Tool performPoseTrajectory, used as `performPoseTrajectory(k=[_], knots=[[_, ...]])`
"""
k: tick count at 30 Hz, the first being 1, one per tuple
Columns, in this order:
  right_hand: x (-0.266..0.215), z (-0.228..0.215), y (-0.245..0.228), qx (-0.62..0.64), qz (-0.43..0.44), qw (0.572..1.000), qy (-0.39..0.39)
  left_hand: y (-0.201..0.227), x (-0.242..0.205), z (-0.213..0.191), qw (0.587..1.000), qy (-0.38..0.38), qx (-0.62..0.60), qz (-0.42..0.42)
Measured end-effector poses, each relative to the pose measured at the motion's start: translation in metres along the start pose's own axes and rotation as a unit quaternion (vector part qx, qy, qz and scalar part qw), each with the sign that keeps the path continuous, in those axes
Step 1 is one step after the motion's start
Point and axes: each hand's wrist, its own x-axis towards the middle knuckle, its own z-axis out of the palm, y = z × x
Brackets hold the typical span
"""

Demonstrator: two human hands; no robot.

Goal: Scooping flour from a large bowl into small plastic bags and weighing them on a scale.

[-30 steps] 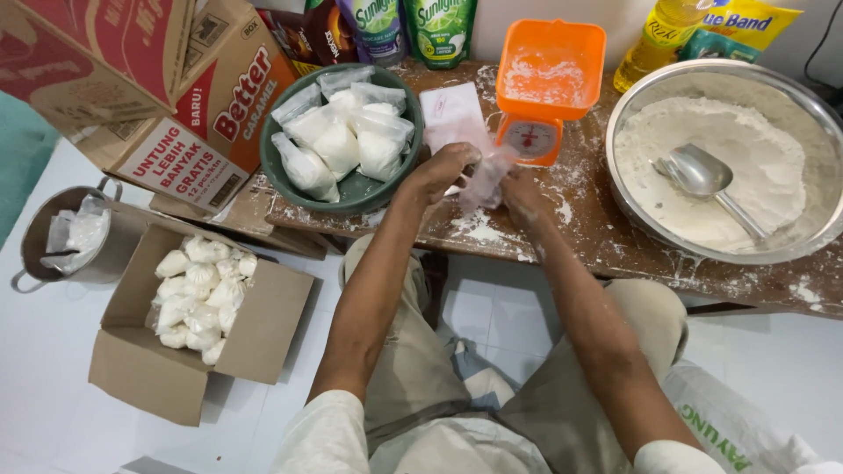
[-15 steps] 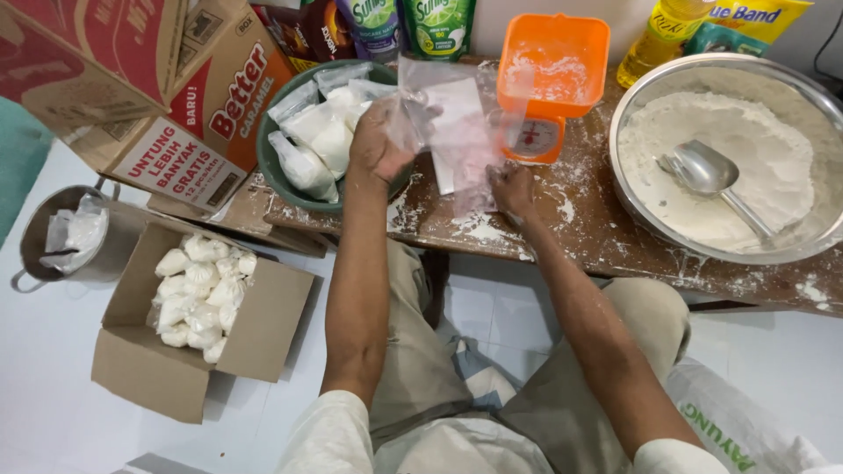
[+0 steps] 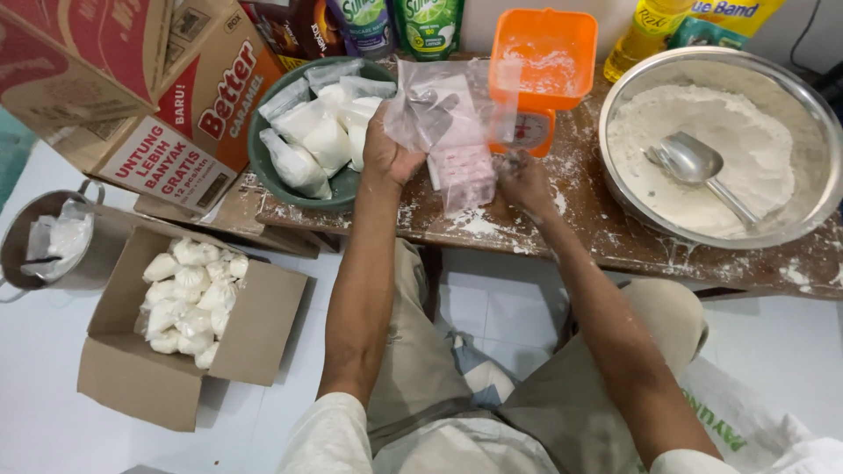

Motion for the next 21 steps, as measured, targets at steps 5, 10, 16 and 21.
performPoseTrajectory(k=[5, 10, 16, 21], knots=[[-0.030, -0.042, -0.054, 0.360, 0.057, 0.931, -0.010, -0.021, 0.014, -0.015, 0.998, 0.048, 0.045, -0.011], [-0.050, -0.076, -0.059, 0.366, 0.010, 0.926, 0.093, -0.047, 0.005, 0.034, 0.991, 0.082, 0.076, -0.076], [-0.074, -0.106, -0.050, 0.238, -0.041, 0.955, 0.171, -0.090, 0.030, -0.007, 0.983, 0.097, 0.082, -0.133], [-0.075, -0.137, -0.032, 0.378, -0.038, 0.905, 0.189, -0.110, 0.030, 0.001, 0.979, 0.130, 0.100, -0.122]])
